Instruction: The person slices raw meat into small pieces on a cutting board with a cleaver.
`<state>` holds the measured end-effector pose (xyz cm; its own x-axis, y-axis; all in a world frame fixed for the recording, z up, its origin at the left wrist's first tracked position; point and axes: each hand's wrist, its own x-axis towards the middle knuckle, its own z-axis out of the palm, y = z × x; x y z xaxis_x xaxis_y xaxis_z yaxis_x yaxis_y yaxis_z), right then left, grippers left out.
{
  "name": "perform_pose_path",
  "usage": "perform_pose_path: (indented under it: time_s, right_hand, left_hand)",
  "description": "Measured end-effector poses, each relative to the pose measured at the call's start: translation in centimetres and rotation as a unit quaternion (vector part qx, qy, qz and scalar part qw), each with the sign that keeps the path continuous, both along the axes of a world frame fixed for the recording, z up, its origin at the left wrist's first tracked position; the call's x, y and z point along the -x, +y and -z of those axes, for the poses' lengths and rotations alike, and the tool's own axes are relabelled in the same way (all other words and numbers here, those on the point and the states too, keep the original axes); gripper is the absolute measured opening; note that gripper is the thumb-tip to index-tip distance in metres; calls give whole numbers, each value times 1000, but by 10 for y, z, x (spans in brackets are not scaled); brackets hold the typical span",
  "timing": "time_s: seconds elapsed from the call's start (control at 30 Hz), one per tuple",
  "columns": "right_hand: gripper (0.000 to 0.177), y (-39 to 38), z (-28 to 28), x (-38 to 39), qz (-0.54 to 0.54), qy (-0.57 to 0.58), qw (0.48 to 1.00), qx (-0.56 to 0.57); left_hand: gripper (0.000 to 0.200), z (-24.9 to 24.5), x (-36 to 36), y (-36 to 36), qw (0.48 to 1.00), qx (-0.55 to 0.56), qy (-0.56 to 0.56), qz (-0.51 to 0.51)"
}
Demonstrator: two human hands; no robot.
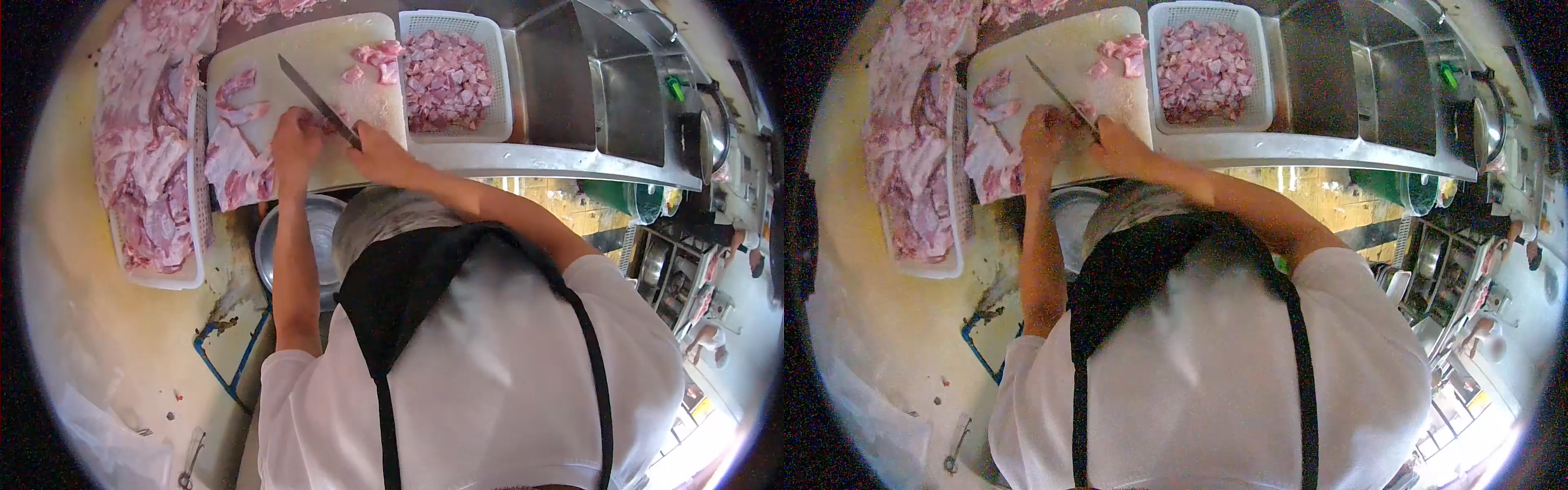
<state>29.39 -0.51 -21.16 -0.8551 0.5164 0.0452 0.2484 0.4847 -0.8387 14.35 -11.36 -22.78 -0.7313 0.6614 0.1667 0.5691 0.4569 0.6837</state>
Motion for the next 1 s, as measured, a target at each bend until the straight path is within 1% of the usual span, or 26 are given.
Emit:
perform_pose_path:
  time_s: [0.03,0.07,0.1,0.13,0.17,0.2,0.23,0.27,0.3,0.33,0.37,0.4,0.43,0.47,0.5,0.53,0.57,0.6,0.67,0.7,0.73,0.77,0.8,0.87,0.93,1.0]
  right_hand:
    - [36,-2,2,2,-27,-51,997,57]
    - [34,-2,4,5,-55,-100,987,114]
    - [30,-2,6,6,-43,-56,996,61]
    - [30,3,6,9,-40,-55,996,65]
    - [29,14,3,13,-44,-85,990,100]
    - [29,24,-2,15,-48,-114,983,133]
    - [29,30,-8,13,-45,-111,984,134]
    - [32,36,-16,10,-44,-133,976,168]
    - [35,43,-21,7,-44,-152,967,201]
    - [35,53,-6,2,-42,-144,968,200]
    - [39,63,25,-8,-10,-84,996,29]
    - [43,72,42,-18,25,-23,989,-142]
    - [43,88,20,-29,30,-100,994,-25]
    - [43,105,-9,-41,29,-176,980,93]
    - [42,116,-18,-48,75,-195,969,132]
    - [40,125,-23,-54,117,-214,955,169]
    - [40,131,-25,-61,112,-209,957,169]
    - [40,137,-27,-67,140,-187,960,151]
    - [39,140,-35,-70,167,-155,965,131]
    - [34,133,-40,-75,173,-150,963,143]
    - [29,130,-42,-79,182,-146,960,156]
    - [30,128,-16,-85,149,-84,981,94]
    - [30,121,-16,-86,154,-78,980,95]
    - [32,90,-21,-89,106,-86,981,136]
    - [37,74,-10,-88,48,-125,987,88]
    - [38,66,-2,-87,47,-117,988,89]
  left_hand:
    - [19,0,-4,7,997,28,68,28]
    - [19,-1,-7,13,997,29,72,30]
    - [20,-1,-12,17,995,54,83,23]
    - [21,-2,-15,18,992,80,94,19]
    - [21,-1,-15,19,992,80,97,23]
    - [20,-1,-14,19,988,102,102,59]
    - [19,0,-15,18,982,126,107,95]
    - [19,0,-17,16,981,127,111,98]
    - [17,0,-16,14,981,131,75,124]
    - [14,-3,-13,15,978,137,41,150]
    - [14,-6,1,15,978,138,49,152]
    - [12,-9,24,12,987,102,18,124]
    - [9,-14,45,7,993,65,-14,97]
    - [12,-47,65,5,999,16,7,41]
    - [16,-71,108,-2,997,67,5,28]
    - [17,-107,126,3,998,-41,41,-21]
    - [17,-133,138,5,983,-148,79,-68]
    - [17,-140,143,2,983,-149,85,-71]
    - [19,-153,156,3,946,-216,225,-87]
    - [24,-133,179,-8,972,-121,179,-86]
    - [29,-96,198,-23,988,-25,131,-83]
    - [33,-70,186,-26,973,57,201,-96]
    - [38,-47,168,-29,947,137,268,-109]
    - [41,-12,153,-28,930,279,156,-184]
    - [41,5,149,-26,936,253,157,-190]
    - [41,12,151,-21,941,223,156,-201]
